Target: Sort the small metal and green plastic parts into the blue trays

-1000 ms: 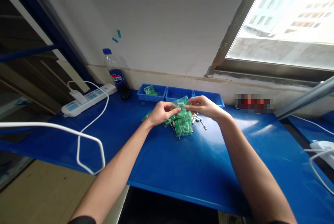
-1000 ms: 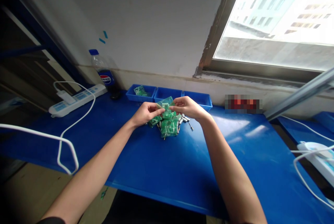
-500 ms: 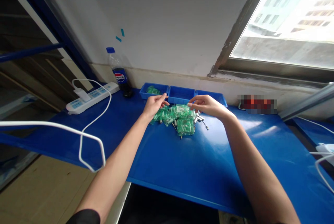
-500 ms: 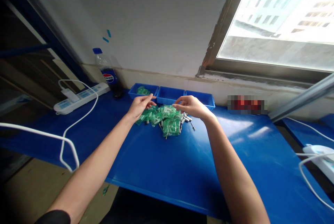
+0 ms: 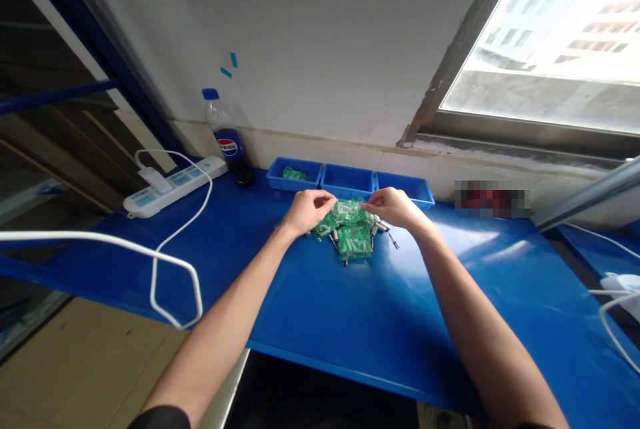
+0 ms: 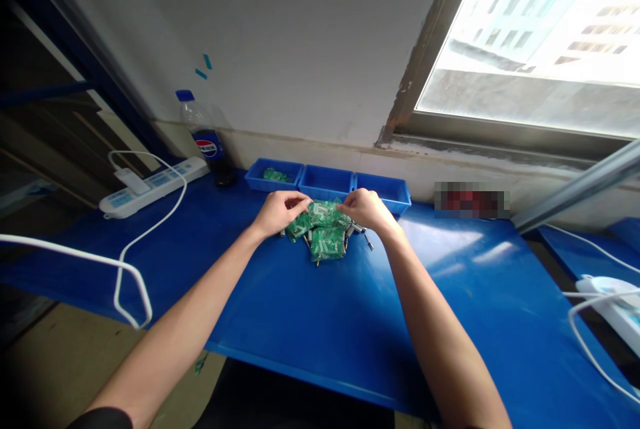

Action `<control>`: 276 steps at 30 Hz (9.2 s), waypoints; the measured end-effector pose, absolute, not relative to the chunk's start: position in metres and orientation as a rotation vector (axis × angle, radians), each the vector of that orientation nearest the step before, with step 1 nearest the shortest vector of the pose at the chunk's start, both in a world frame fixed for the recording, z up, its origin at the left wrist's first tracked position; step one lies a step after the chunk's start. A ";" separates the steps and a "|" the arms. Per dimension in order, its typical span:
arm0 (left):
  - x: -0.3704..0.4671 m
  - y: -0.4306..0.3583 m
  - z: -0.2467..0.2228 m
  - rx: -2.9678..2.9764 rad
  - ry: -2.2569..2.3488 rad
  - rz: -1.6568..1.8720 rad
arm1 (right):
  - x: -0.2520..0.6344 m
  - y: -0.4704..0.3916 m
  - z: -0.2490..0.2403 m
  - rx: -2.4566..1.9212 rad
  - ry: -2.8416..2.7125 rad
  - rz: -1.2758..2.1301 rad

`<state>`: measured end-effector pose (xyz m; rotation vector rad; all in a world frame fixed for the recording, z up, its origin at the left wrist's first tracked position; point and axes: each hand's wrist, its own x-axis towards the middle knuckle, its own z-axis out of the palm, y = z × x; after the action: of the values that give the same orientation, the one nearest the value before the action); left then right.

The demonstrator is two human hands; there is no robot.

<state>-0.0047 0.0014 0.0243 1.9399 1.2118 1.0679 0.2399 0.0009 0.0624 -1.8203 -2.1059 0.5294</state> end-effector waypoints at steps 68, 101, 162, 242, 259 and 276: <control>0.010 -0.011 0.029 1.808 1.026 0.961 | 0.246 -0.011 0.096 -1.448 -1.789 0.950; 0.006 0.005 0.018 1.501 1.051 1.165 | 0.222 -0.014 0.085 -1.480 -2.615 0.680; -0.012 0.007 0.029 1.375 0.994 1.067 | 0.245 -0.010 0.096 -1.562 -1.996 0.524; -0.013 0.008 0.022 1.663 1.227 1.193 | 0.222 0.003 0.044 -1.563 -2.213 0.532; -0.010 0.004 0.024 1.807 1.055 1.018 | 0.234 -0.005 0.074 -1.112 -1.619 1.358; -0.021 0.014 0.025 1.412 1.073 1.224 | 0.234 0.004 0.054 -1.378 -1.721 1.115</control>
<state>-0.0211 0.0137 0.0248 1.4122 1.0730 1.2238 0.2337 0.0043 0.0538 -1.3778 -1.7209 1.1149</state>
